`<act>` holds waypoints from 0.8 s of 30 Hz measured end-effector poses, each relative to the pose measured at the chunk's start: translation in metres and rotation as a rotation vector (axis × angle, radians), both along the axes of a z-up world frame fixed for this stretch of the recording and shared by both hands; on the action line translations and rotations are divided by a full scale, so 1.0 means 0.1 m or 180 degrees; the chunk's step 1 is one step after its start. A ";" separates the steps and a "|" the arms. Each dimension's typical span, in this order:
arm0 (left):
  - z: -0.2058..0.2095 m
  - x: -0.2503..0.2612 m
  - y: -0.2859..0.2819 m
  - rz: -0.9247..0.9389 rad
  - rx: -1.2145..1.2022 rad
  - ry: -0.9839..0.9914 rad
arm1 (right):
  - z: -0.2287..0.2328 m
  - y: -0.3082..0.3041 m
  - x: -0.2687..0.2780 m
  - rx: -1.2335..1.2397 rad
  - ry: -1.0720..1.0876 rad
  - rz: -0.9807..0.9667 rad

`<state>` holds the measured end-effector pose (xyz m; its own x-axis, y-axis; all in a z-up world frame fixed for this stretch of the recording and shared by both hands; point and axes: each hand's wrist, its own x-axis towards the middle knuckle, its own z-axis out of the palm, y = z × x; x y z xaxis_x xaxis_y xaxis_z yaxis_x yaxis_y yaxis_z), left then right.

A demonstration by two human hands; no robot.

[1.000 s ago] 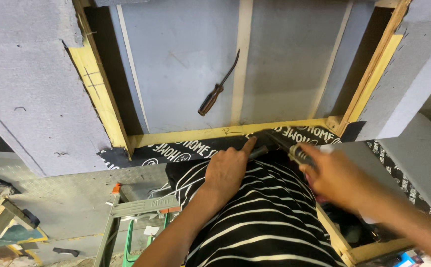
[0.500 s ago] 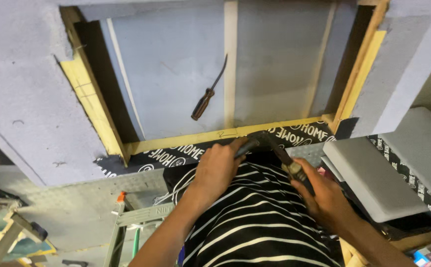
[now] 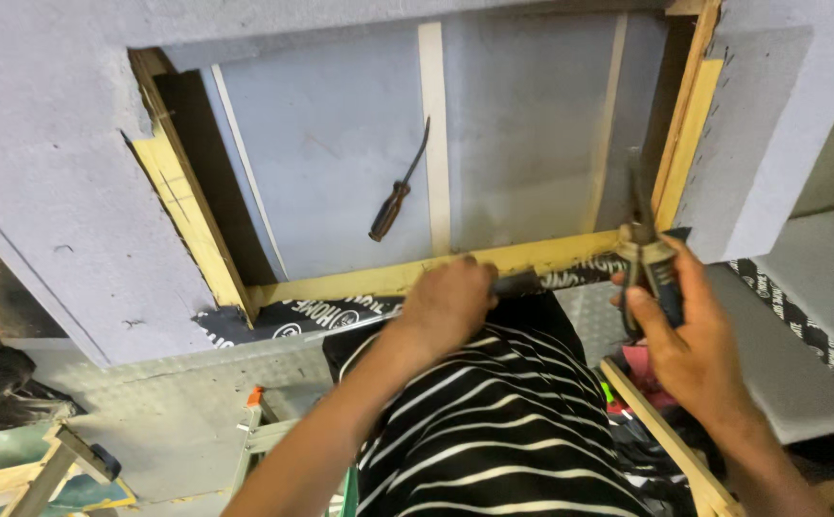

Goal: The person uses a hammer and a flathead screwdriver to secure a black fabric cover onto the underside of a wooden furniture frame. They repeatedly tap the screwdriver to push staples into the wood along the frame's edge.

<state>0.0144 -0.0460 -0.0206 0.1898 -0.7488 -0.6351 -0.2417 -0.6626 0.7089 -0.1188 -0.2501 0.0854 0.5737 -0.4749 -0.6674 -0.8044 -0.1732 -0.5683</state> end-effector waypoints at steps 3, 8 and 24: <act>0.22 -0.27 0.06 -0.0397 -0.0079 -0.0842 | -0.01 -0.06 -0.06 0.0090 -0.0257 -0.0429; 0.38 -0.39 0.08 -0.0447 -0.0371 -0.1383 | -0.03 -0.04 0.03 -0.0084 -0.0306 -0.0071; -0.06 0.30 1.18 0.0459 0.1068 -0.1279 | -0.37 0.23 0.31 -0.1053 -0.0167 0.1736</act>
